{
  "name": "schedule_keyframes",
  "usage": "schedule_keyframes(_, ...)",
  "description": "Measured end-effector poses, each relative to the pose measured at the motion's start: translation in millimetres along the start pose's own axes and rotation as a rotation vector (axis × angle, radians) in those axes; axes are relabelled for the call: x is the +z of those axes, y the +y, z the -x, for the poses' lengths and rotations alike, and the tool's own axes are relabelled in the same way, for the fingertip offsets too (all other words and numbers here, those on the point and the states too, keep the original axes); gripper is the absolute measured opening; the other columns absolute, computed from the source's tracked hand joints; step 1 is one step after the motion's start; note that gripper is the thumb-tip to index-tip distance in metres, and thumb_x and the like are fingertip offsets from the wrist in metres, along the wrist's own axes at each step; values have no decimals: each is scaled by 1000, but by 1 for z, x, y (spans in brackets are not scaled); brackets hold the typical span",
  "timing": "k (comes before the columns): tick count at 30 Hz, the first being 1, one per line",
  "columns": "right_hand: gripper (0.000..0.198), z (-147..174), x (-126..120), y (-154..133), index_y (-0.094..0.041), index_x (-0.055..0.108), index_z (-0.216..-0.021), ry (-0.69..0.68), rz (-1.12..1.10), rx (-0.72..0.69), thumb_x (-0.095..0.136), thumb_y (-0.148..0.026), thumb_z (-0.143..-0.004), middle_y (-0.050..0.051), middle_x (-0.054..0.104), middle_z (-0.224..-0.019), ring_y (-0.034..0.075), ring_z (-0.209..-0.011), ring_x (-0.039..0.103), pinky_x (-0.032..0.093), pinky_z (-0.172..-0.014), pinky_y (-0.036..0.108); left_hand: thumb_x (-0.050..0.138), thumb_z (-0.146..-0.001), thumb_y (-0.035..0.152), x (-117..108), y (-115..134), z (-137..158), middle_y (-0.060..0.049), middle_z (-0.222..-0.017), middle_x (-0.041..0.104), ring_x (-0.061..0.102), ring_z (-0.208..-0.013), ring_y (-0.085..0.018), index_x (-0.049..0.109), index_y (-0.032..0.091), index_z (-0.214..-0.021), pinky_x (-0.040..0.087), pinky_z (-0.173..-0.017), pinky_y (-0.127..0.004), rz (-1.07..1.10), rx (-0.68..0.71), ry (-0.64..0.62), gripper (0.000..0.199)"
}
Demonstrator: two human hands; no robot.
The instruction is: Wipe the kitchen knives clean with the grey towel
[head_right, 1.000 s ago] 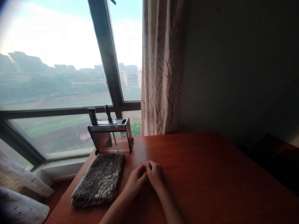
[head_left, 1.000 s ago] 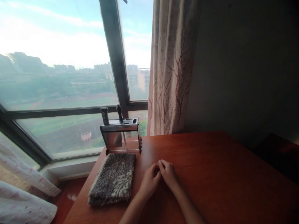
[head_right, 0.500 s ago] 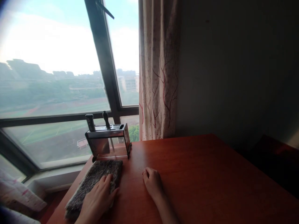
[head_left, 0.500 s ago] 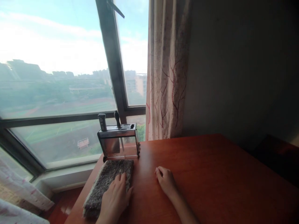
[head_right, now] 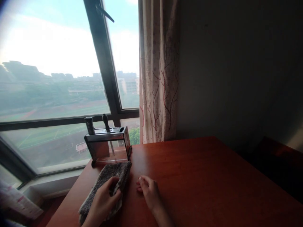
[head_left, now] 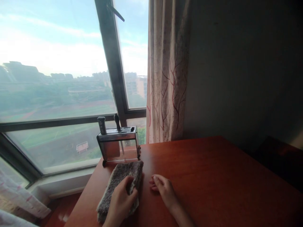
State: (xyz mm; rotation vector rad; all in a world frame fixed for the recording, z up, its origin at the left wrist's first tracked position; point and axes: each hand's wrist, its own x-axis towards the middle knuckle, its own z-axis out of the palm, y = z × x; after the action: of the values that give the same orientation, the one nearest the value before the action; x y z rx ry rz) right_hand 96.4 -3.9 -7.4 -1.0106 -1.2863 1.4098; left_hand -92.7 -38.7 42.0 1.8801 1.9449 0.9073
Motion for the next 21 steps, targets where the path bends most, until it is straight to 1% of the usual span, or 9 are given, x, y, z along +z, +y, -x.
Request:
schedule_keyframes(3,52,13,3,-13,-17,64,-111,-184,-273,67,54,-60,-82,11,68,-103,24,-95,64,48,-85,38,52,-74,22,14,19,8,-3,-88,69,64,-85,-22,59,21,-95,49,-77,-30,220,87,37,22)
schedule_keyframes(5,55,20,2,-19,-18,64,-110,-261,-414,115,48,-63,-84,11,69,-100,26,-96,64,48,-84,39,54,-72,19,24,36,14,-3,-90,68,64,-85,-22,60,21,-96,49,-77,-30,283,141,58,26)
schedule_keyframes(6,57,21,1,-19,-18,65,-108,-268,-468,151,45,-66,-83,11,69,-96,27,-95,64,49,-81,40,54,-70,15,29,45,16,-3,-89,67,63,-84,-22,60,22,-95,49,-75,-30,298,185,22,27)
schedule_keyframes(10,58,17,-6,-14,-15,67,-93,-142,-636,306,52,-68,-78,11,71,-82,29,-85,67,52,-72,38,55,-70,10,39,70,16,-4,-89,65,61,-80,-19,63,22,-96,48,-70,-27,330,340,-184,30)
schedule_keyframes(13,43,8,-9,-10,-13,67,-93,-24,-807,397,67,-51,-73,10,72,-81,27,-80,69,53,-73,38,51,-80,15,27,67,-2,-3,-83,66,61,-70,-16,65,23,-88,48,-63,-25,316,409,-208,18)
schedule_keyframes(14,40,5,-11,-10,-12,67,-95,1,-865,419,68,-45,-73,10,73,-81,27,-80,69,53,-74,38,50,-83,17,19,61,-13,-3,-81,66,62,-70,-16,65,23,-88,48,-64,-25,295,400,-114,17)
schedule_keyframes(16,37,2,-14,-11,-11,66,-99,43,-960,444,67,-37,-73,11,74,-83,27,-82,69,53,-76,39,51,-84,22,-7,44,-40,-4,-84,67,63,-70,-17,64,22,-91,50,-64,-28,242,338,174,15)
schedule_keyframes(18,36,1,-17,-13,-10,66,-100,93,-1008,450,65,-34,-73,11,74,-84,27,-85,69,53,-79,39,54,-83,27,-42,25,-72,-6,-92,67,64,-73,-18,62,21,-99,52,-69,-32,187,283,426,19)
schedule_keyframes(21,35,1,-19,-14,-11,66,-100,134,-1033,437,64,-34,-74,11,75,-86,28,-88,69,52,-81,40,59,-80,31,-99,-2,-123,-9,-107,64,63,-91,-22,58,20,-110,50,-83,-39,137,204,805,32)
